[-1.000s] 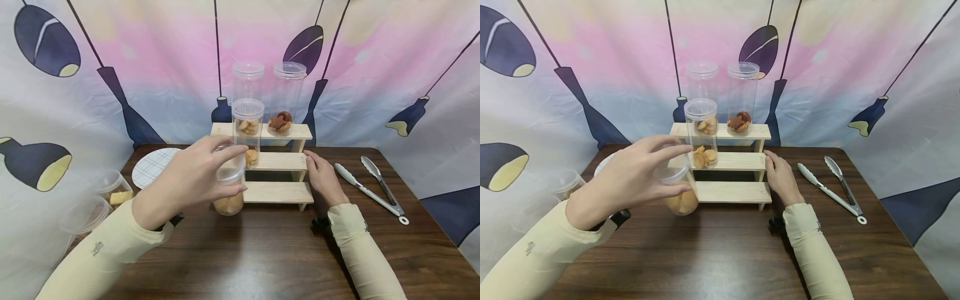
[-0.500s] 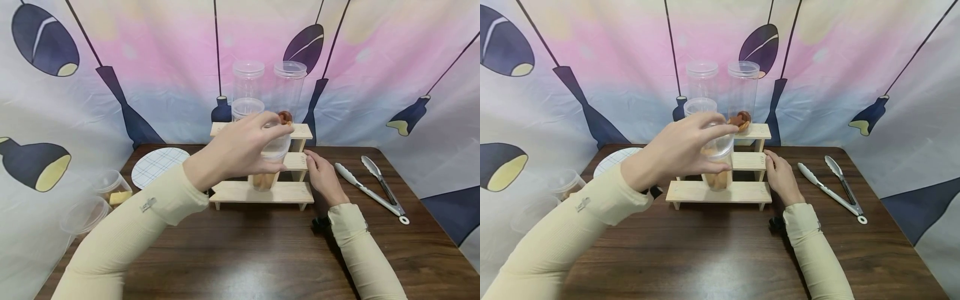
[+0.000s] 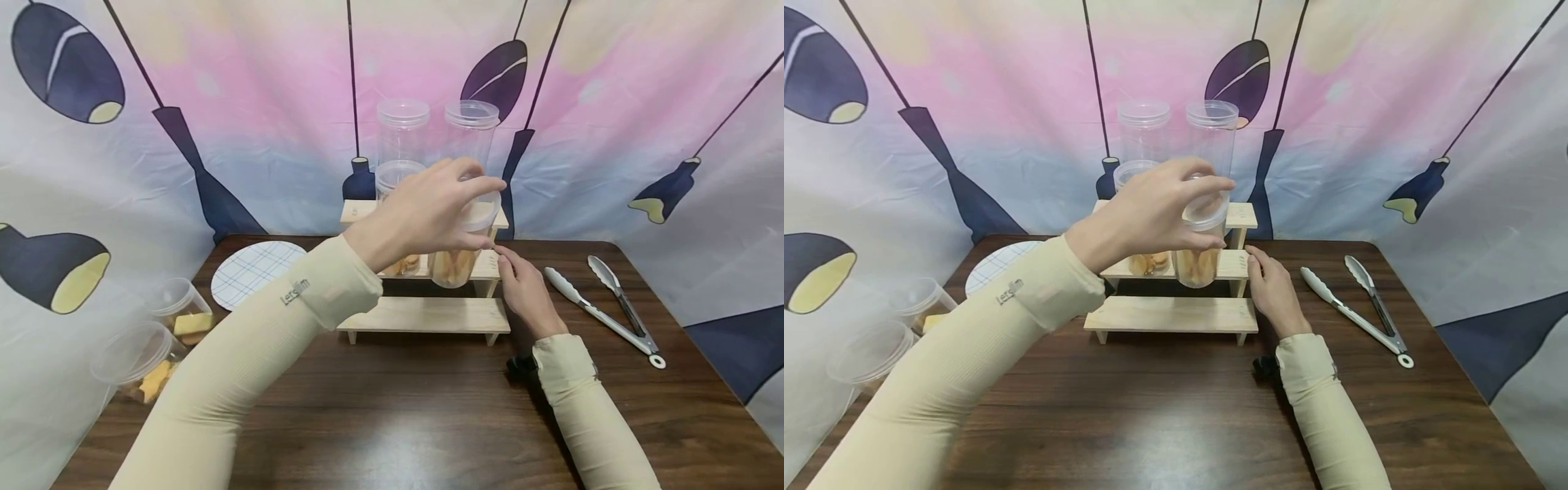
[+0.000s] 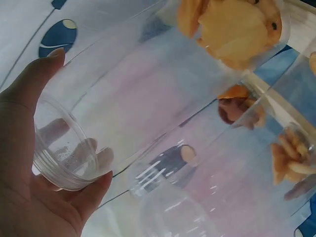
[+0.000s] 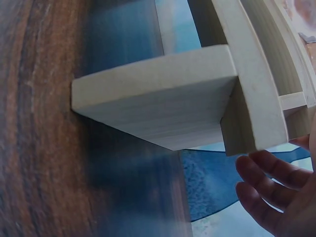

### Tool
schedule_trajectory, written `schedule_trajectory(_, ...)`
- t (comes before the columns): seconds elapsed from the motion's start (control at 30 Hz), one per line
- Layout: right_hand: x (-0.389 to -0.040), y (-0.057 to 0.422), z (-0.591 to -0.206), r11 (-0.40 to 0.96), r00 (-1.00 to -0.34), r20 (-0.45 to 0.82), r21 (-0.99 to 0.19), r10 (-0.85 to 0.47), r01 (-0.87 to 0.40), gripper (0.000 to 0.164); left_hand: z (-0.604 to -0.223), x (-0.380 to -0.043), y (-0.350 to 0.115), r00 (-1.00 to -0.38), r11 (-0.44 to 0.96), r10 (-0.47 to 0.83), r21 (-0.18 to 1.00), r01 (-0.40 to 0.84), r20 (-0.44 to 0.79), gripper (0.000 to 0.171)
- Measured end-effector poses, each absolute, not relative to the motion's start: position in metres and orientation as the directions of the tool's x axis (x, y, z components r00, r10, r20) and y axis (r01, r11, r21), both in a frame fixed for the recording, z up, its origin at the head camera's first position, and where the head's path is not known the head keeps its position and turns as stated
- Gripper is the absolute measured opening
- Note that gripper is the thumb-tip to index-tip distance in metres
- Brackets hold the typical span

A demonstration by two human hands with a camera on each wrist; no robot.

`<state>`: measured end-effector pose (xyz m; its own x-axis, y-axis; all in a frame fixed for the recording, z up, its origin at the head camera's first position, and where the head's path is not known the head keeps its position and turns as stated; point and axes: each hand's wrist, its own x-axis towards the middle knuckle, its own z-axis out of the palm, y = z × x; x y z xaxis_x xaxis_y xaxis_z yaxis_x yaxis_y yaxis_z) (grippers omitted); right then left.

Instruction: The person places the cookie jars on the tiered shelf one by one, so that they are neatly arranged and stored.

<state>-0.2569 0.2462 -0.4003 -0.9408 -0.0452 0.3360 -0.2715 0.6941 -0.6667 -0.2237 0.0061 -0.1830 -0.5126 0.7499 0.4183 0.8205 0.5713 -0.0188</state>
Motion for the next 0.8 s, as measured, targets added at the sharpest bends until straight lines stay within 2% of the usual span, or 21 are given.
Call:
schedule_trajectory(0.13,-0.256,0.246,-0.400,0.697,-0.943,0.330,-0.668,-0.036,-0.260,0.054,-0.185,-0.236,0.015,-0.548,0.598,0.742,-0.013,0.801,0.388,0.071)
schedule_trajectory(0.37,-0.257,0.244,-0.401,0.694,-0.945,0.326,-0.673,-0.032,-0.256,0.053,-0.190,-0.250,0.030,-0.655,0.680,0.710,-0.007,0.734,0.257,0.074)
schedule_trajectory(0.8,-0.256,0.244,-0.400,0.697,-0.941,0.337,-0.669,-0.024,-0.257,0.053,-0.192,-0.267,0.037,-0.672,0.698,0.694,-0.010,0.716,0.260,0.076)
